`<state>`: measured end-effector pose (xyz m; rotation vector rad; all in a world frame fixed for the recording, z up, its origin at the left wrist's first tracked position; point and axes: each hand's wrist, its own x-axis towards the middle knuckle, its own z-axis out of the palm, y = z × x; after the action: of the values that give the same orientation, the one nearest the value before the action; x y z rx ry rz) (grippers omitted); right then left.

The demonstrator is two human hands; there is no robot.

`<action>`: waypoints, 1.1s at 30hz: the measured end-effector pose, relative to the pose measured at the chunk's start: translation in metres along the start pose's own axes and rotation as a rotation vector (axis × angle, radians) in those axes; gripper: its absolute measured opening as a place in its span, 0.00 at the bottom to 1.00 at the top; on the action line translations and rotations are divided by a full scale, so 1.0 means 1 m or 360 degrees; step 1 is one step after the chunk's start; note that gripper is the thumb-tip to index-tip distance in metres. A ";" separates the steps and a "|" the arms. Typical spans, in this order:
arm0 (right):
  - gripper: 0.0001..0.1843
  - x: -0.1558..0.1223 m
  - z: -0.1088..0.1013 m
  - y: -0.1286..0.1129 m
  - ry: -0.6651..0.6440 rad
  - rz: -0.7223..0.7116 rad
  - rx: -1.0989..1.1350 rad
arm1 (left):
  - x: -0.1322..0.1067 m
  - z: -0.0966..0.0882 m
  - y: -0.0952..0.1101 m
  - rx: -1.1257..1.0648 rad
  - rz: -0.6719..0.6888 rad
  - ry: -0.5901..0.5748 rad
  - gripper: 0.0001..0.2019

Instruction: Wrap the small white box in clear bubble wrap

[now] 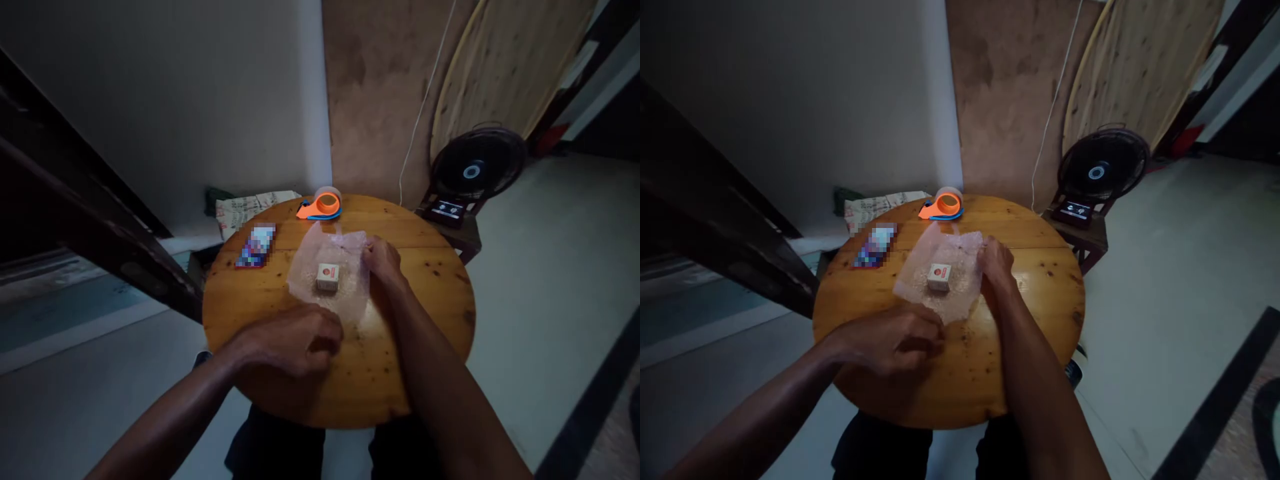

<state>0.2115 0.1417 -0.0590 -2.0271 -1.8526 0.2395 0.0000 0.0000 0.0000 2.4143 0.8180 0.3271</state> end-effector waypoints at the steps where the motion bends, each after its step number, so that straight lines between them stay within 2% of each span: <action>1: 0.17 0.000 0.001 0.000 0.0010 -0.0005 -0.0006 | 0.002 -0.003 -0.005 -0.0087 -0.0056 -0.0026 0.08; 2: 0.18 0.000 0.003 0.000 0.0020 -0.0006 -0.0013 | 0.005 -0.006 -0.010 -0.0139 -0.0162 0.0006 0.10; 4: 0.18 0.001 0.005 -0.001 0.0032 -0.0007 -0.0018 | 0.008 -0.010 -0.021 -0.0108 -0.0399 0.0213 0.11; 6: 0.19 0.001 0.006 -0.003 0.0038 -0.0008 -0.0015 | 0.008 -0.010 -0.026 -0.0061 -0.0523 0.0278 0.12; 9: 0.19 0.001 0.007 -0.004 0.0051 -0.0017 -0.0026 | -0.001 -0.005 -0.014 -0.0079 -0.0471 0.0077 0.12; 11: 0.18 0.000 0.007 -0.004 0.0068 -0.0043 -0.0034 | -0.008 -0.003 -0.001 -0.0101 -0.0304 -0.0152 0.10; 12: 0.18 0.000 0.007 -0.004 0.0077 -0.0055 -0.0037 | -0.009 -0.003 0.003 -0.0128 -0.0262 -0.0196 0.09; 13: 0.18 -0.001 0.007 -0.004 0.0086 -0.0067 -0.0039 | -0.008 -0.004 0.005 -0.0161 -0.0250 -0.0156 0.09; 14: 0.18 -0.001 0.007 -0.004 0.0089 -0.0071 -0.0041 | -0.006 -0.007 0.002 -0.0193 -0.0272 -0.0023 0.09; 15: 0.18 -0.001 0.007 -0.003 0.0090 -0.0067 -0.0042 | -0.003 -0.009 -0.004 -0.0217 -0.0324 0.0193 0.10; 17: 0.18 -0.001 0.008 -0.003 0.0082 -0.0050 -0.0037 | 0.006 -0.015 -0.023 -0.0193 -0.0455 0.0735 0.10; 18: 0.19 0.000 0.008 -0.002 0.0077 -0.0046 -0.0026 | 0.009 -0.017 -0.034 -0.0139 -0.0498 0.0888 0.10; 19: 0.19 0.000 0.009 -0.002 0.0069 -0.0041 -0.0013 | 0.012 -0.018 -0.044 -0.0070 -0.0538 0.0950 0.09; 20: 0.19 0.001 0.009 -0.002 0.0061 -0.0037 -0.0004 | 0.013 -0.018 -0.051 -0.0015 -0.0566 0.0922 0.09; 22: 0.19 0.002 0.009 -0.002 0.0049 -0.0040 -0.0005 | 0.014 -0.013 -0.054 0.0042 -0.0509 0.0658 0.09; 24: 0.19 0.001 0.009 -0.002 0.0052 -0.0055 -0.0029 | 0.012 -0.005 -0.046 0.0089 -0.0326 0.0321 0.10; 27: 0.19 0.000 0.007 -0.004 0.0058 -0.0092 -0.0070 | 0.013 0.009 -0.027 0.0187 -0.0094 0.0095 0.10; 30: 0.19 -0.001 0.006 -0.005 0.0052 -0.0069 -0.0128 | 0.019 0.019 -0.021 0.0223 0.0045 -0.0013 0.09; 33: 0.18 -0.002 0.007 -0.006 0.0056 -0.0016 -0.0201 | 0.025 0.027 -0.029 0.0107 0.0146 0.0022 0.08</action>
<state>0.2032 0.1412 -0.0634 -2.0899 -1.8993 0.0857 0.0161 0.0224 -0.0378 2.5198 0.7364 0.3571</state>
